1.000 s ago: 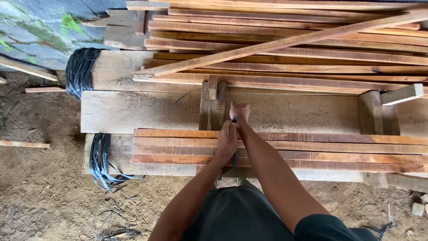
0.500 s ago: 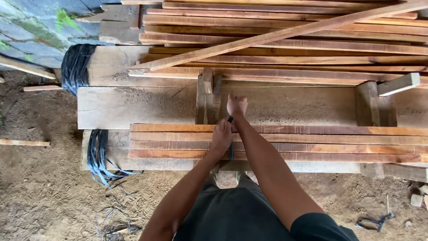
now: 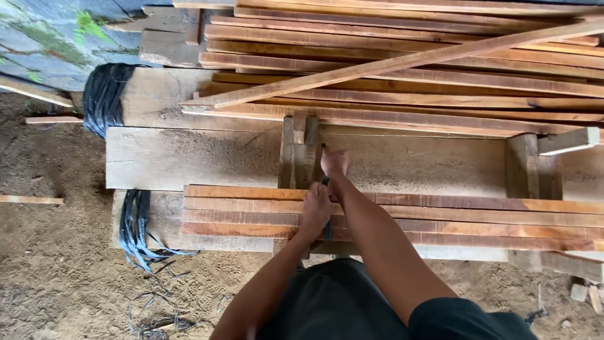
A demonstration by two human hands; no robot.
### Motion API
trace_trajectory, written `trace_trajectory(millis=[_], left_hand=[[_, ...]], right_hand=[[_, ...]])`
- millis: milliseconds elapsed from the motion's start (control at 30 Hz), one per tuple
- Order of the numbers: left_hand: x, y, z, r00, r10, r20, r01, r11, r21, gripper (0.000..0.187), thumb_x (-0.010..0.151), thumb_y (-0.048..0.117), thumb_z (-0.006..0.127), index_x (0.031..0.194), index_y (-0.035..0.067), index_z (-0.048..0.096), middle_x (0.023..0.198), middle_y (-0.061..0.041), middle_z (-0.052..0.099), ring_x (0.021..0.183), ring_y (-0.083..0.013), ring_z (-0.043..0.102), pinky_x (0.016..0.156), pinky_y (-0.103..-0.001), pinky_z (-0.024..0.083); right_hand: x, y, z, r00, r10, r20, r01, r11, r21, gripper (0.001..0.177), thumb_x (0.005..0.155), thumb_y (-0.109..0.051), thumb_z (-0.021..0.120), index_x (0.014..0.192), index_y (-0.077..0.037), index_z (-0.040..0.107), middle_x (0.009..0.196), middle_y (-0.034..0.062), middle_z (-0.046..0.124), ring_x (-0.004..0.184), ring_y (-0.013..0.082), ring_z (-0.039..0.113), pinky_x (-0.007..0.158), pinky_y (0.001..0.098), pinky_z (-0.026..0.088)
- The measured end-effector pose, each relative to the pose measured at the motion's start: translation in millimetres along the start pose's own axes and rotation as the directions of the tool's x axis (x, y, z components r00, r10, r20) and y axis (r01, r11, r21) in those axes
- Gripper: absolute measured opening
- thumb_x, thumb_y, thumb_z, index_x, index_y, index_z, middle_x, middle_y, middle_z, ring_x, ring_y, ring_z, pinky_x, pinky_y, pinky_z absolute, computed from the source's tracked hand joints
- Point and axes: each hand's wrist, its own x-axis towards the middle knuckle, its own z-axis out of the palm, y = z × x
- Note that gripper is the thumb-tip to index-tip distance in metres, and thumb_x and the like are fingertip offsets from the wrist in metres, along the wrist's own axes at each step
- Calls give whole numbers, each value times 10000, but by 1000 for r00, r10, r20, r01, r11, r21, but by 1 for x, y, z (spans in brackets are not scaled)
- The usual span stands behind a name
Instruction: Bundling multiple wooden slats together with plastic strapping and cutting the excess with scissors.
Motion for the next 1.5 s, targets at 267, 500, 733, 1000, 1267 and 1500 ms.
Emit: trace_trajectory(millis=[267, 500, 733, 1000, 1267, 1500], left_hand=[[12, 103, -147, 824, -467, 322, 539, 467, -701, 332, 1061, 305, 338, 823, 110, 462, 785, -50, 529, 662, -57, 401, 659, -310, 442], [8, 64, -100, 901, -353, 252, 434, 736, -519, 365, 1035, 286, 286, 721, 138, 398, 694, -151, 543, 586, -129, 503, 560, -345, 387], [0, 51, -77, 924, -315, 215, 367, 583, -724, 289, 1080, 381, 395, 885, 173, 444, 782, -80, 453, 693, -184, 493, 701, -429, 487], [-9, 26, -47, 991, 125, -52, -134, 959, -248, 141, 1030, 34, 556, 931, 26, 455, 879, -165, 505, 677, -315, 611, 591, -357, 551], [-5, 13, -28, 958, 235, -162, -248, 966, -66, 252, 983, 15, 685, 915, 81, 451, 885, -103, 476, 597, -274, 549, 516, -322, 517], [7, 56, -90, 878, -423, 225, 411, 424, -807, 348, 1087, 335, 309, 869, 151, 508, 731, -27, 505, 602, -121, 441, 626, -391, 358]], right_hand=[[-21, -8, -4, 981, 55, -188, 7, 950, 312, 358, 809, -338, 635, 660, -13, 644, 771, 252, 693, 861, 418, 721, 831, 520, 532], [7, 7, 16, 970, -1, -244, 96, 920, 379, 349, 779, -244, 589, 590, 41, 663, 598, 226, 624, 656, 346, 687, 666, 513, 509], [0, 18, 18, 718, -623, -310, 475, 765, -435, 195, 773, -90, 499, 658, -35, 646, 507, 166, 569, 561, 397, 692, 533, 507, 571], [-2, 7, 16, 917, -393, 65, 382, 820, -426, 283, 904, -185, 574, 720, -32, 724, 517, 51, 489, 492, 184, 558, 495, 324, 429], [-7, -2, 5, 997, -16, -75, 38, 955, 295, 518, 926, -276, 649, 483, -125, 427, 402, 54, 434, 355, 149, 409, 401, 369, 338], [-25, -12, 5, 970, 5, -243, 66, 958, 279, 377, 797, -271, 633, 752, 94, 716, 768, 295, 701, 876, 482, 719, 814, 588, 546]])
